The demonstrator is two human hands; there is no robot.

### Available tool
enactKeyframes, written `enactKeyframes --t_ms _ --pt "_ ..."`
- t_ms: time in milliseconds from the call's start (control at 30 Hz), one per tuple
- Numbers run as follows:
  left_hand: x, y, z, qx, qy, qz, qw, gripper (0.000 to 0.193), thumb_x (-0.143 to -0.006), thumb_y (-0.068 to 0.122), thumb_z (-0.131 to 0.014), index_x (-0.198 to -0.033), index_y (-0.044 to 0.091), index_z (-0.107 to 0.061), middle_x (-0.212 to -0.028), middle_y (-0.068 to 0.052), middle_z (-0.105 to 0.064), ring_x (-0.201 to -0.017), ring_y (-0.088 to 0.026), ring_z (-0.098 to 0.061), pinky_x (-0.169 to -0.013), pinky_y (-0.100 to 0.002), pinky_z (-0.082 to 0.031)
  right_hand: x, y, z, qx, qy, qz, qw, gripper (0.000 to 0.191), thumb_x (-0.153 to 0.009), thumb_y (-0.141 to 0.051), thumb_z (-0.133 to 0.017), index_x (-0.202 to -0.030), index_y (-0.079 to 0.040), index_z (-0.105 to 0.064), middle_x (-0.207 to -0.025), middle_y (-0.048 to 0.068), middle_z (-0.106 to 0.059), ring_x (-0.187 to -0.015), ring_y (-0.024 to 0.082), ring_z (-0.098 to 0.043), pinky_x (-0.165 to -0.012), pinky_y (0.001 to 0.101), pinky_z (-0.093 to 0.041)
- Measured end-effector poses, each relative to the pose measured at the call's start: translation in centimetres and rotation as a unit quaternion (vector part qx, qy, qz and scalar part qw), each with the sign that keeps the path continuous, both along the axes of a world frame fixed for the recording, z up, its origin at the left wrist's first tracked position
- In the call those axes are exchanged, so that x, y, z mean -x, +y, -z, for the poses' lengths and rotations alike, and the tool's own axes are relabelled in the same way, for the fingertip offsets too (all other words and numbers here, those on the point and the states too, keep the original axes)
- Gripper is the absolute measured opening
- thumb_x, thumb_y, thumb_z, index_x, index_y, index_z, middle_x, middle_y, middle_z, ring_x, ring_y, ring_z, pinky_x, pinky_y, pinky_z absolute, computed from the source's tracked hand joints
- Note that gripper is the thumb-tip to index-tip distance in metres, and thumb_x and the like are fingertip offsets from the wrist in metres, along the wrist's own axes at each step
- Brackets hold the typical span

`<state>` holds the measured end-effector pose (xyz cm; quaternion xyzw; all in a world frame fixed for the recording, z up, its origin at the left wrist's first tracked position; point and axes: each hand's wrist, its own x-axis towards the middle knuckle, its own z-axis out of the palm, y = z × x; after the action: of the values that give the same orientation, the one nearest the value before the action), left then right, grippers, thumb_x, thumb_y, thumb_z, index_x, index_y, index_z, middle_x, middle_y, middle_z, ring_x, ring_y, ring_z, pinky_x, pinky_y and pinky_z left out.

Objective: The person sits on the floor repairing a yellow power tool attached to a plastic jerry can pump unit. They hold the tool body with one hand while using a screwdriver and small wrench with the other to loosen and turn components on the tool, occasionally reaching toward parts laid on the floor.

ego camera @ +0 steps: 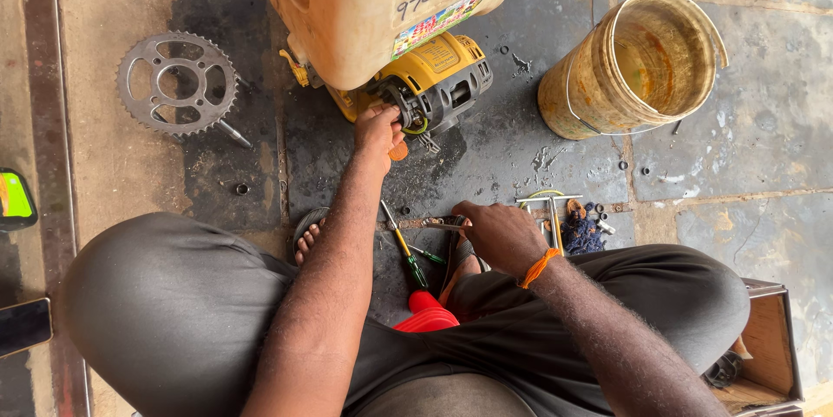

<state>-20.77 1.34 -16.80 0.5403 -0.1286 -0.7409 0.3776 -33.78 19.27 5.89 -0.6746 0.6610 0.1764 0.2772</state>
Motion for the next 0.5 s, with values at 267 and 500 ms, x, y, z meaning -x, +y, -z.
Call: enactKeyframes --t_ms 267,500 --pt "0.2 0.0 0.0 0.01 0.002 -0.008 1.0 0.013 -0.093 0.018 -0.074 -0.102 0.01 -0.067 -0.085 0.003 -0.065 -0.074 -0.008 -0.058 -0.068 -0.026 -0.052 -0.1 -0.1 0.0 -0.021 0.01 0.01 1.0 0.033 -0.101 -0.027 -0.053 -0.133 -0.02 -0.061 -0.09 0.009 -0.078 -0.085 0.03 -0.076 -0.076 0.0478 -0.057" --pt "0.0 -0.1 0.6 0.091 0.014 -0.009 0.996 0.008 -0.094 0.01 -0.071 -0.098 0.005 -0.066 -0.085 0.002 -0.063 -0.07 -0.007 -0.054 -0.061 -0.024 -0.048 0.0 0.0 0.2 -0.01 0.004 0.003 1.0 0.033 -0.1 -0.027 -0.056 -0.131 -0.02 -0.062 -0.091 0.01 -0.077 -0.087 0.032 -0.075 -0.077 0.0483 -0.057"
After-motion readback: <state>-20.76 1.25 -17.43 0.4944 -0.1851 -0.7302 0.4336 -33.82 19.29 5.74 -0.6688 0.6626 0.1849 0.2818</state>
